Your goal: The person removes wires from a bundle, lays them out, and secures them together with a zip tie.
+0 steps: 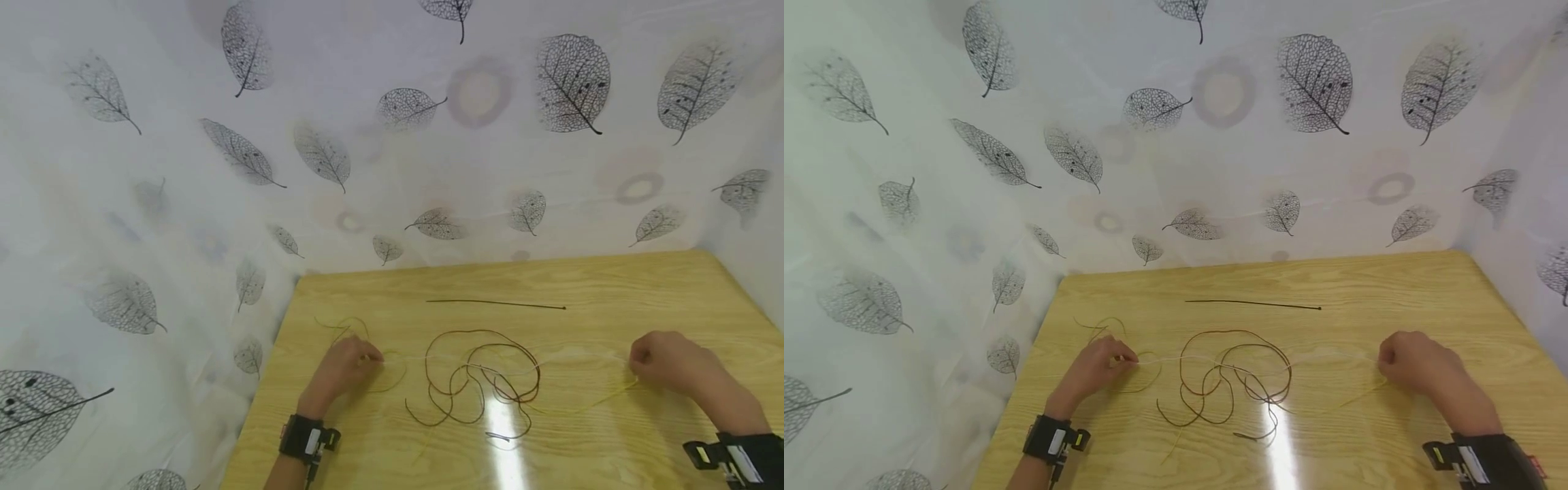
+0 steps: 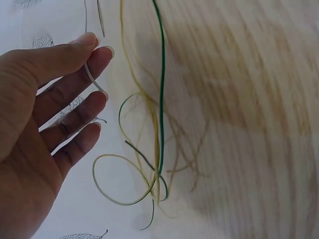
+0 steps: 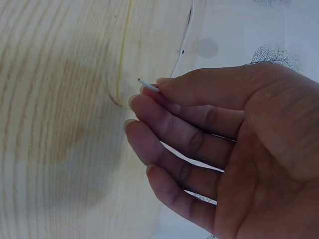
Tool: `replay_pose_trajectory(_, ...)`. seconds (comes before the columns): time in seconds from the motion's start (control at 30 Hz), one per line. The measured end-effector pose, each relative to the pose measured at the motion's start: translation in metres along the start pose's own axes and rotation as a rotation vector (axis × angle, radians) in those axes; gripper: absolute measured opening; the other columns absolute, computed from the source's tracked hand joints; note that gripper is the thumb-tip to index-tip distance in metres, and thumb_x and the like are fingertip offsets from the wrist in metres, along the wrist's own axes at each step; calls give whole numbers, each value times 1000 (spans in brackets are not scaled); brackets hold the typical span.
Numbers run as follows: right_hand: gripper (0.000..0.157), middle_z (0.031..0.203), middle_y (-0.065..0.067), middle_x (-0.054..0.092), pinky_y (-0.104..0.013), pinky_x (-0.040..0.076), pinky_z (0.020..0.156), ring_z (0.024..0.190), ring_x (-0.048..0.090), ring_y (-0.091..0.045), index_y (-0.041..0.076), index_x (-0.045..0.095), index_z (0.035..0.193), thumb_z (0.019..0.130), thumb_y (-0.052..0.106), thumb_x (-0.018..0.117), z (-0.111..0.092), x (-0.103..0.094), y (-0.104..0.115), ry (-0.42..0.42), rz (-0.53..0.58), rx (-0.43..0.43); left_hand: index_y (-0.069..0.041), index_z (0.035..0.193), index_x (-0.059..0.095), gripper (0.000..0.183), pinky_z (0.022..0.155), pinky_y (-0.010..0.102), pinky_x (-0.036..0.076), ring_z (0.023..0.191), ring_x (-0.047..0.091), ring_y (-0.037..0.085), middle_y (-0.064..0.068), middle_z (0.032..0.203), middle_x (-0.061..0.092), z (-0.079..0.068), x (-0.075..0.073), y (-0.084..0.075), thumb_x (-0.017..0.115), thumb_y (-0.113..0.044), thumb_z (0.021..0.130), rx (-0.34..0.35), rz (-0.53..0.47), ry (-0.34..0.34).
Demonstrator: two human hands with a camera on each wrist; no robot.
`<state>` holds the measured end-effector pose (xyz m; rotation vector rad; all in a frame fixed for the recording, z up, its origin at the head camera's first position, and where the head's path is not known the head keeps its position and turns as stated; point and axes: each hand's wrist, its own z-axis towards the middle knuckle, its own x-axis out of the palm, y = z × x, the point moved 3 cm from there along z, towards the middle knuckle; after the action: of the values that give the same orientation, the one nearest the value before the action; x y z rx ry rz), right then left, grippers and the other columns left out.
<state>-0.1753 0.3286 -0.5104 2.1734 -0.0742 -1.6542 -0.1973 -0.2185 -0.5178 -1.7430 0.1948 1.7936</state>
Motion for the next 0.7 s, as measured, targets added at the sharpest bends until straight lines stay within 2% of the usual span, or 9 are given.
replay_pose_trajectory(0.2, 22, 59, 5, 49, -28, 33, 48, 52, 41, -11, 18, 59, 65, 84, 10, 66, 0, 10, 11, -6, 28, -20, -22, 91, 78, 8, 75, 30, 52, 80, 62, 7, -13, 87, 74, 0, 8, -7, 77, -22, 83, 4, -6, 32)
replay_pose_trajectory(0.27, 23, 58, 6, 49, -27, 33, 48, 52, 40, -10, 18, 59, 64, 84, 11, 66, 0, 12, 14, -6, 31, -31, -22, 91, 78, 8, 72, 29, 53, 79, 61, 7, -12, 86, 73, 1, 10, -10, 77, -22, 83, 14, -8, 37)
replay_pose_trajectory(0.5, 24, 60, 5, 47, -27, 32, 49, 53, 40, -10, 17, 57, 65, 84, 15, 71, 4, 17, 28, 12, 43, -29, -24, 90, 79, 7, 73, 26, 54, 76, 63, 4, -15, 86, 74, 4, 21, -22, 77, -25, 83, 81, 27, 41)
replay_pose_trajectory(0.63, 25, 61, 5, 47, -27, 32, 48, 53, 42, -11, 17, 56, 66, 84, 20, 73, 7, 19, 37, 20, 24, -14, -26, 88, 78, 6, 82, 29, 54, 76, 64, 2, -16, 86, 74, 6, 24, -28, 77, -26, 83, 106, 62, 27)
replay_pose_trajectory(0.7, 25, 60, 5, 48, -27, 33, 47, 53, 42, -11, 18, 56, 66, 84, 23, 73, 9, 20, 41, 20, 13, -14, -26, 88, 78, 5, 80, 29, 55, 76, 63, 3, -16, 85, 74, 7, 24, -31, 77, -26, 83, 112, 70, 26)
